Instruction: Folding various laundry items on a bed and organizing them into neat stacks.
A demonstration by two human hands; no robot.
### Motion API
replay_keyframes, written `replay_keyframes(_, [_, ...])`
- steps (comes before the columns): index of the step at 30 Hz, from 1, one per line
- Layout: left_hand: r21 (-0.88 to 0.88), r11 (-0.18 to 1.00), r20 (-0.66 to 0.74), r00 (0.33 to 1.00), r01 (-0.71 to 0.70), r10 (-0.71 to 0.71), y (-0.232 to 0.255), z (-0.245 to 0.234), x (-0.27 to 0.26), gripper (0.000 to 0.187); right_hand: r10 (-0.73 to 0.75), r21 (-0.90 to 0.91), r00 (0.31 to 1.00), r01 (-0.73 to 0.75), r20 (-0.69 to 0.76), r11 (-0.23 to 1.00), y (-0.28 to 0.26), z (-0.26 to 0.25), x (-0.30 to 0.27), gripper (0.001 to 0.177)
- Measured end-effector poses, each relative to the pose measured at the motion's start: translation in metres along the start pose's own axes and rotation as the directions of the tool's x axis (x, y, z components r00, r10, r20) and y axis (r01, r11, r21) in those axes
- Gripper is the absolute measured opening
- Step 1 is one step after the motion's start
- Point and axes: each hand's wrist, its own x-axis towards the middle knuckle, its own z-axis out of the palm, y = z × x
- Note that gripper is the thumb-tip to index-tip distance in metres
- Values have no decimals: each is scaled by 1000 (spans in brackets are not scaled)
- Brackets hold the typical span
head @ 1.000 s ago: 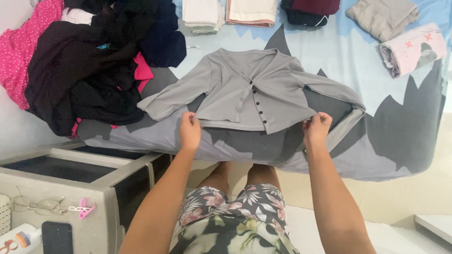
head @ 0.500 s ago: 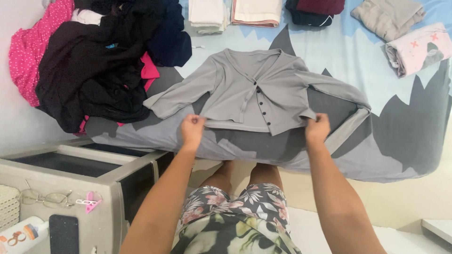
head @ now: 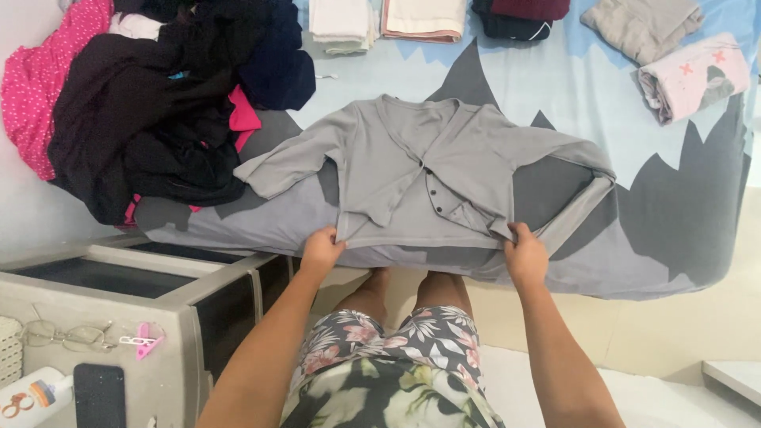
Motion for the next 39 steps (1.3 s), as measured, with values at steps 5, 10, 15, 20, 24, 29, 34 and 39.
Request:
replay_keyframes(5, [286,956,-86,995,72,-49,68,-31,-34,42,-120,-24,988,118,-95,993,-22,-11,-1,47])
replay_keyframes(10, [475,871,-145,965,-125,218,89,-21,-23,51,-414,-89,904,406,-105,910,-67,-12,-3,56])
replay_keyframes(15, [537,706,-33,825,-461,564,97,11,5,40,-621,-279,784,597,5,752,-81,23,18,48])
replay_keyframes(20, [605,704,66,905,-372,421,108,21,17,30,-543,-391,840,500,1,773,-99,17,18,34])
replay_keyframes(24, [554,705,126,881,-443,455,123,18,16,20,-476,-339,847,532,238,776,-116,3,-2,38])
replay_keyframes(29, [370,662,170,749,-651,641,153,21,-10,21,-520,-144,798,579,306,803,-101,30,-39,33])
replay_keyframes(34, [238,668,179,708,-705,683,147,38,-26,19,-483,124,856,467,186,875,-104,29,-55,24])
replay_keyframes(39, [145,779,72,791,-611,607,145,43,-34,13,-339,174,903,302,263,937,-103,24,-53,23])
